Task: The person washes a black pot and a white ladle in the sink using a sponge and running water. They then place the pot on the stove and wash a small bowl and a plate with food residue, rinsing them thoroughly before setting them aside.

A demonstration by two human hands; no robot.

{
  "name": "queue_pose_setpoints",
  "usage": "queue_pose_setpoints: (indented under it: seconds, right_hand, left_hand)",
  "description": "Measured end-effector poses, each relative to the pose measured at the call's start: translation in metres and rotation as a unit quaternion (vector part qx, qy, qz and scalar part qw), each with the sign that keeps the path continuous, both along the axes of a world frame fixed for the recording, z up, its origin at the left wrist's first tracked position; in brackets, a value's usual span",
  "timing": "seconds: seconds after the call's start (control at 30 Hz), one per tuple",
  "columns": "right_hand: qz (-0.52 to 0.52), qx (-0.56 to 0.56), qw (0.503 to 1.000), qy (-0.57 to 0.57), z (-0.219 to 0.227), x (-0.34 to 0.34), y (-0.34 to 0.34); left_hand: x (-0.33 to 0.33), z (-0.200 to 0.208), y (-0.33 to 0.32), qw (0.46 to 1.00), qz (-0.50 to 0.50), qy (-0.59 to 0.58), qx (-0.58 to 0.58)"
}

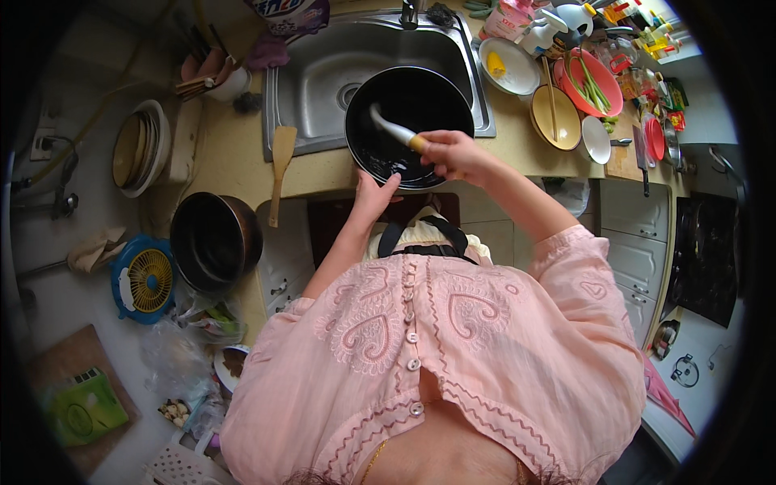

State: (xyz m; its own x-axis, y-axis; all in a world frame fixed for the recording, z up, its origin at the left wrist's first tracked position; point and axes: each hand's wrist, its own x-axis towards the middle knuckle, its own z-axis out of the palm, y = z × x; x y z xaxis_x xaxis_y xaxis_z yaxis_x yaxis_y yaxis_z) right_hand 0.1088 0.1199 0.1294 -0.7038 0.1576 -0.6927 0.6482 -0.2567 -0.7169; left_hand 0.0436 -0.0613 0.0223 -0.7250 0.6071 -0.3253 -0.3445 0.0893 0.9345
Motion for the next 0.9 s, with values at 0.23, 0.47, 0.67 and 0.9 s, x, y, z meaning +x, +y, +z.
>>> queue_pose_setpoints:
  seconds: [0.23, 0.47, 0.67, 0.9]
  right_hand:
    - [0.306, 0.236, 0.921, 0.051, 0.019, 0.026, 0.004]
    - [0.017, 0.018, 0.998, 0.066, -0.008, 0.001, -0.029]
    - [0.201, 0.099, 0.974, 0.014, 0.031, 0.007, -0.015]
    - [0.555, 0.624, 0.543, 0.084, 0.038, 0.014, -0.034]
  left_hand:
    - [-0.063, 0.007, -0.016, 0.998, -0.027, 0.039, -0.035]
    - [-0.031, -0.010, -0.021, 0.992, -0.014, 0.124, -0.020]
    - [-0.049, 0.001, -0.020, 0.999, -0.029, -0.032, 0.013]
    - [-0.046, 0.004, -0.021, 0.988, 0.068, 0.092, -0.103]
